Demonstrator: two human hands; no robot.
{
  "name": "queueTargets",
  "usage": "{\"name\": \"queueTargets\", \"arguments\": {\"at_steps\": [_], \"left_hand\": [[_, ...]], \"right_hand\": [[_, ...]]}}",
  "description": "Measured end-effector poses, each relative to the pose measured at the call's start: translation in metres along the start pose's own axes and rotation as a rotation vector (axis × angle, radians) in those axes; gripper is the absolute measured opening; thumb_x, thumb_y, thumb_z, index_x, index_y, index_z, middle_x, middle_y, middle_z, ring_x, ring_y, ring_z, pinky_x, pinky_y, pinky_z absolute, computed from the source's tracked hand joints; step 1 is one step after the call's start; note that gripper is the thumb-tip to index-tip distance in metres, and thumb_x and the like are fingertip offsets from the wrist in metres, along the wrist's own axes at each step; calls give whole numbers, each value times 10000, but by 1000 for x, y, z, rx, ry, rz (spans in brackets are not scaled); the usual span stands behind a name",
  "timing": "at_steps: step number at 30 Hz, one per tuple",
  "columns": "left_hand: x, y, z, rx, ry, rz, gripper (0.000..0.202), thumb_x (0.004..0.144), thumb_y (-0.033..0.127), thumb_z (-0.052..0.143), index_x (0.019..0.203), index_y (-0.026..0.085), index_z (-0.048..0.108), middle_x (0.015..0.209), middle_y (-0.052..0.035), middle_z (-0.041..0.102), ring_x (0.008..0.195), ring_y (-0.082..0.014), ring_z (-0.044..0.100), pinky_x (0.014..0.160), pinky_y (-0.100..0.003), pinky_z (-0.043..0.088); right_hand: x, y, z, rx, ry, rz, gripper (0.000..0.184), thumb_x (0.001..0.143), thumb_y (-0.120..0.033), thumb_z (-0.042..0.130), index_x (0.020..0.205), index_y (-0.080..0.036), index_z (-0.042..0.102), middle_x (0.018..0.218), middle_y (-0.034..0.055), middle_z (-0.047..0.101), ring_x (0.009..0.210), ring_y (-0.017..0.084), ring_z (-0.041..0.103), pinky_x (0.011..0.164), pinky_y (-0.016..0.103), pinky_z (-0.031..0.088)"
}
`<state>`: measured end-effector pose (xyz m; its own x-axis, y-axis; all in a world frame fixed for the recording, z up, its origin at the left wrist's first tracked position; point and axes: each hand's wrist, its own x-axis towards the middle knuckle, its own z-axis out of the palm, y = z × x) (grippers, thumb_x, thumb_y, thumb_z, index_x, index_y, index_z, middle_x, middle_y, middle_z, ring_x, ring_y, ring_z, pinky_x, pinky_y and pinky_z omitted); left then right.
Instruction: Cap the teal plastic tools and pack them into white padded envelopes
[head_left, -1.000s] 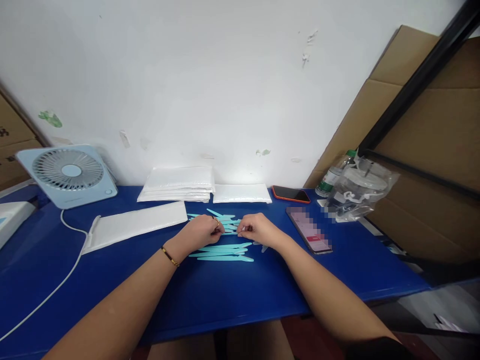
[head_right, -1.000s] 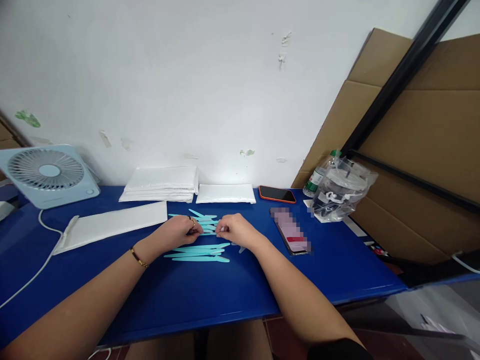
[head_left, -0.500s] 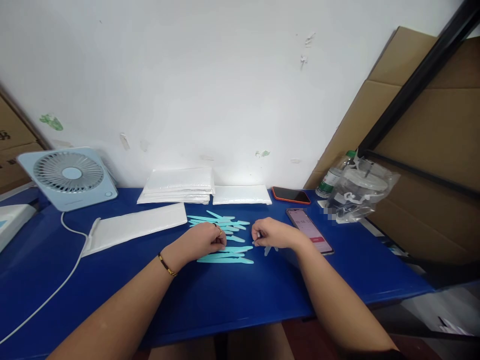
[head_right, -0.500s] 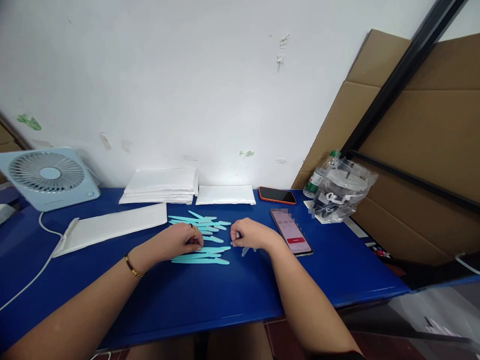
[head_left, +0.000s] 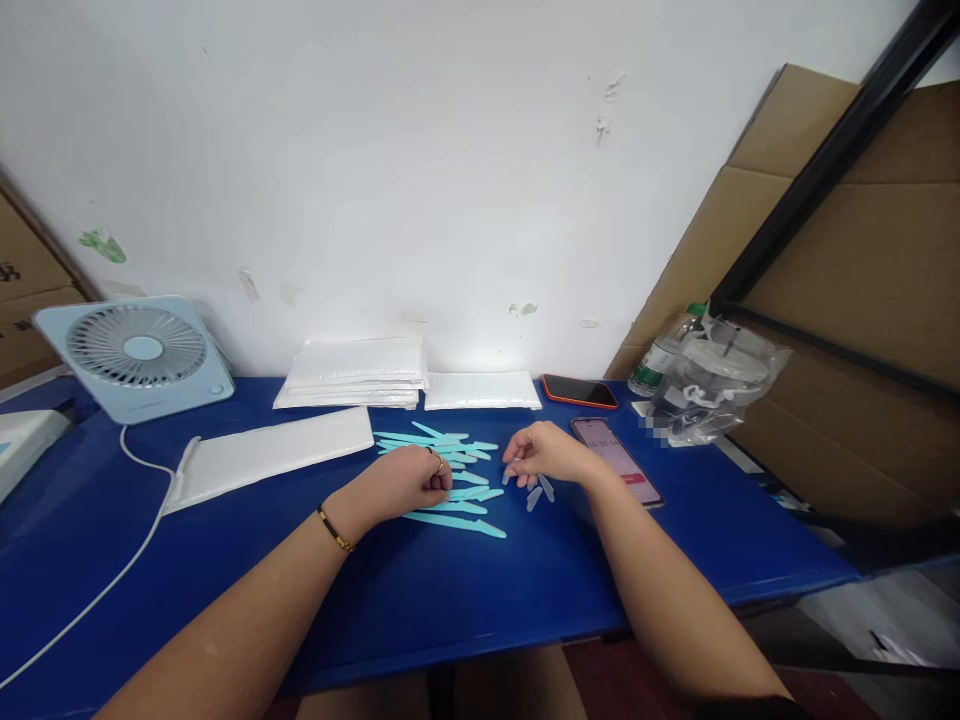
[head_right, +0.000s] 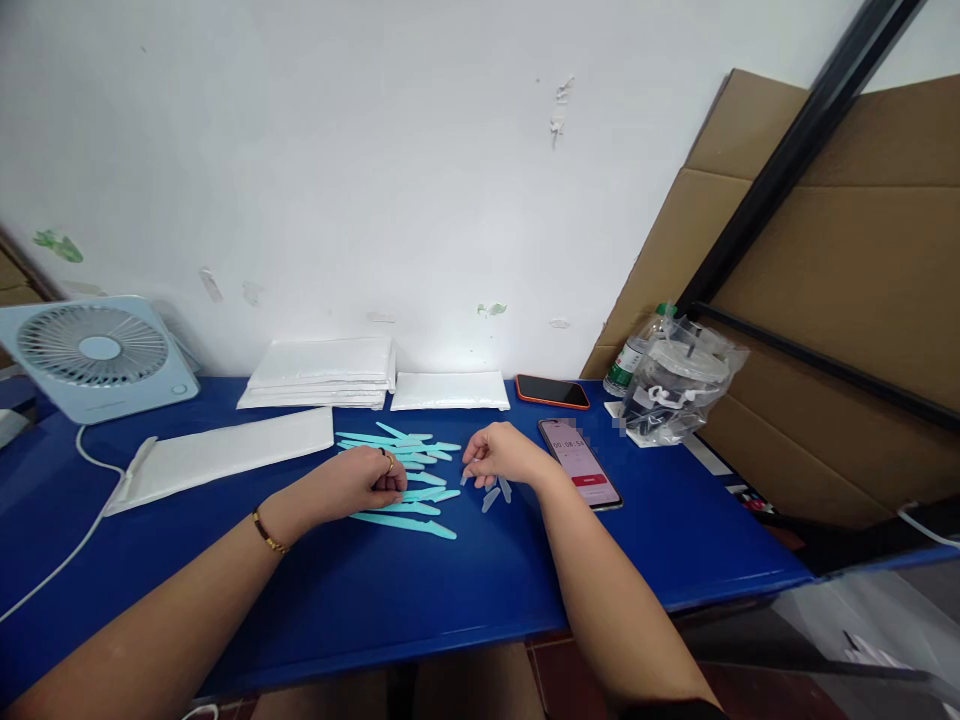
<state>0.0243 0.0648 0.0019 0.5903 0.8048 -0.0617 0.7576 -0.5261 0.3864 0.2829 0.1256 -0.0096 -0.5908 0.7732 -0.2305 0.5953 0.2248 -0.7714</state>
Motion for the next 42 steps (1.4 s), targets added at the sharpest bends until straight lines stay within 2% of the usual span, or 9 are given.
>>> {"name": "queueTargets", "arguments": {"at_steps": [5,10,19,25,30,34,35,38,42], "left_hand": [[3,-7,6,78,84,16,194,781,201,463,689,190,634,671,-13,642,612,-129,535,576,-230,364],[6,-13,11,143,112,12,168,748,175,469,686,197,623,649,-10,617,600,-134,525,540,-242,325],[6,-13,8,206,115,7,167,750,173,452,684,192,604,631,-15,595,565,-131,491,521,-245,291],[7,-13,10,200,112,10,163,760,177,467,703,196,619,643,-12,609,581,-135,517,531,-242,317],[11,-14,16,167,130,39,210,854,231,442,834,203,649,776,-28,661,728,-156,588,638,-240,389],[10,-16,14,149,177,-3,166,838,270,522,935,213,644,889,-38,672,840,-179,597,696,-252,403],[9,-16,12,125,164,5,160,824,287,548,935,220,644,886,-29,672,834,-176,596,687,-247,403],[5,-14,8,35,64,33,132,787,317,602,877,241,661,847,2,676,765,-152,594,626,-224,392],[3,-13,7,30,5,9,92,770,280,611,813,238,681,774,11,682,687,-139,587,599,-224,381]], "right_hand": [[-7,-2,-6,-262,-19,-95,215,730,-370,654,741,-157,682,525,-15,605,451,96,576,468,185,423],[-8,-9,-1,-217,-116,-132,154,779,-307,587,767,-166,649,636,-8,639,486,88,590,485,177,427],[-5,-16,9,-236,-116,-204,78,780,-219,554,794,-159,602,629,-30,598,463,66,544,470,175,411],[-2,-18,16,-251,-83,-212,69,789,-222,556,781,-163,590,612,-40,571,452,62,524,455,175,395],[7,-22,29,-260,-29,-249,95,819,-250,547,798,-169,593,622,-38,580,461,61,513,475,180,387],[-3,-21,13,-306,71,-275,107,772,-261,612,834,-178,639,695,-15,612,572,86,541,530,185,394],[-8,-20,6,-315,59,-283,122,743,-268,643,830,-183,653,732,-8,623,604,92,544,541,186,397],[-22,-16,-12,-348,-127,-254,194,635,-278,731,805,-197,685,782,-9,645,618,100,544,530,186,395],[-24,-13,-11,-389,-213,-149,174,597,-199,726,769,-196,699,697,-17,655,594,113,568,515,192,390]]}}
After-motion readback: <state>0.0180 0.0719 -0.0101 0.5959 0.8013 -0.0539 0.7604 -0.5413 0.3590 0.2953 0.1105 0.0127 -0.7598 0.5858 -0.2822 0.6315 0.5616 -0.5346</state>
